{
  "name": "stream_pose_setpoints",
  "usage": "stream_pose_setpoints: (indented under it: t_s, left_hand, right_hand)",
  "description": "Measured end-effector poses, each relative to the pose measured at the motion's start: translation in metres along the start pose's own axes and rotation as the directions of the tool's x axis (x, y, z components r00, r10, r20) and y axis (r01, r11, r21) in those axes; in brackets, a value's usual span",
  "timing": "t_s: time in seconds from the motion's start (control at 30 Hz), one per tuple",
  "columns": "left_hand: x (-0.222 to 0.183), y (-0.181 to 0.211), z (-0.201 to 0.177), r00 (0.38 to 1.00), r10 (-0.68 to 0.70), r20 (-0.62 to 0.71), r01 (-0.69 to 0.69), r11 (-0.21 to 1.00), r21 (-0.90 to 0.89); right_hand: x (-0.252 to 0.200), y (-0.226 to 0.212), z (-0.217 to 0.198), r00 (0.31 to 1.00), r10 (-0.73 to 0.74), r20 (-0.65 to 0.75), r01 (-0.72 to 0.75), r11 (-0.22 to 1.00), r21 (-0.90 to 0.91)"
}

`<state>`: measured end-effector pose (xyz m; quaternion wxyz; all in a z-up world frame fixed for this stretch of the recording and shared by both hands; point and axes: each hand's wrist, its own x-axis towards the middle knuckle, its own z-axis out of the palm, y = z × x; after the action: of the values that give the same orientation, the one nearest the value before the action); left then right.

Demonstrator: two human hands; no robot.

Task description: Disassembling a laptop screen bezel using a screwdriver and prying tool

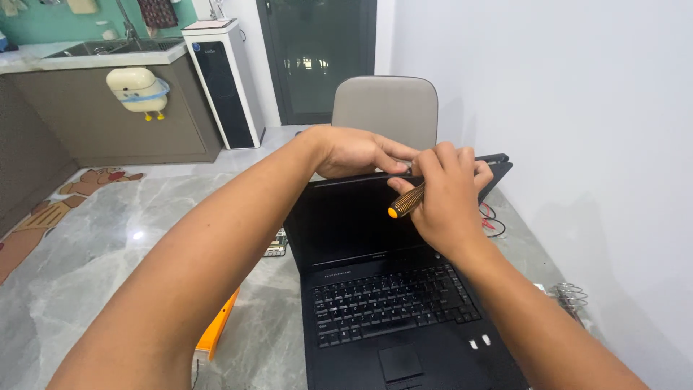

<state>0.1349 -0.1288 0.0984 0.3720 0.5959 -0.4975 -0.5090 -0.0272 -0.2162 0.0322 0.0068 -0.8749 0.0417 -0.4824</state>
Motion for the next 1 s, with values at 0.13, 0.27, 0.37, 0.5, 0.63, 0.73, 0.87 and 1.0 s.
stream_pose_setpoints:
  t_s: [0.13, 0.27, 0.37, 0.5, 0.63, 0.73, 0.87, 1.0]
  left_hand:
    - [-0.013, 0.003, 0.004, 0.999, -0.036, -0.036, 0.032, 0.995, -0.091]
    - [-0.016, 0.006, 0.010, 0.998, -0.006, -0.057, 0.005, 1.000, -0.029]
    - [0.004, -0.008, -0.006, 0.976, 0.193, -0.101, -0.118, 0.858, 0.500]
    - [-0.008, 0.001, 0.009, 0.973, 0.204, -0.110, -0.108, 0.819, 0.563]
    - [-0.018, 0.005, 0.009, 0.968, 0.228, -0.102, -0.133, 0.815, 0.564]
    - [-0.015, 0.000, -0.007, 0.945, 0.317, -0.084, -0.213, 0.787, 0.578]
    - [-0.053, 0.005, 0.001, 0.838, 0.495, -0.229, -0.227, 0.698, 0.679]
    - [-0.099, -0.009, 0.026, 0.675, 0.666, -0.317, 0.067, 0.373, 0.925]
  right_hand:
    - [0.000, -0.002, 0.006, 0.998, 0.065, -0.004, -0.065, 0.998, 0.002]
    - [0.002, -0.007, 0.002, 0.998, 0.052, -0.029, -0.050, 0.998, 0.048]
    - [-0.001, -0.010, 0.003, 0.998, 0.059, 0.006, -0.059, 0.998, 0.029]
    - [-0.004, 0.001, 0.011, 0.999, 0.026, -0.038, -0.025, 0.999, 0.032]
    - [-0.006, 0.007, 0.013, 1.000, -0.008, -0.022, 0.008, 1.000, -0.018]
    - [-0.004, 0.008, 0.009, 1.000, -0.004, 0.018, 0.004, 1.000, -0.008]
    - [-0.005, 0.010, 0.003, 0.998, -0.004, 0.061, 0.004, 1.000, -0.009]
    - [-0.005, 0.011, 0.006, 0.998, -0.015, 0.060, 0.017, 1.000, -0.020]
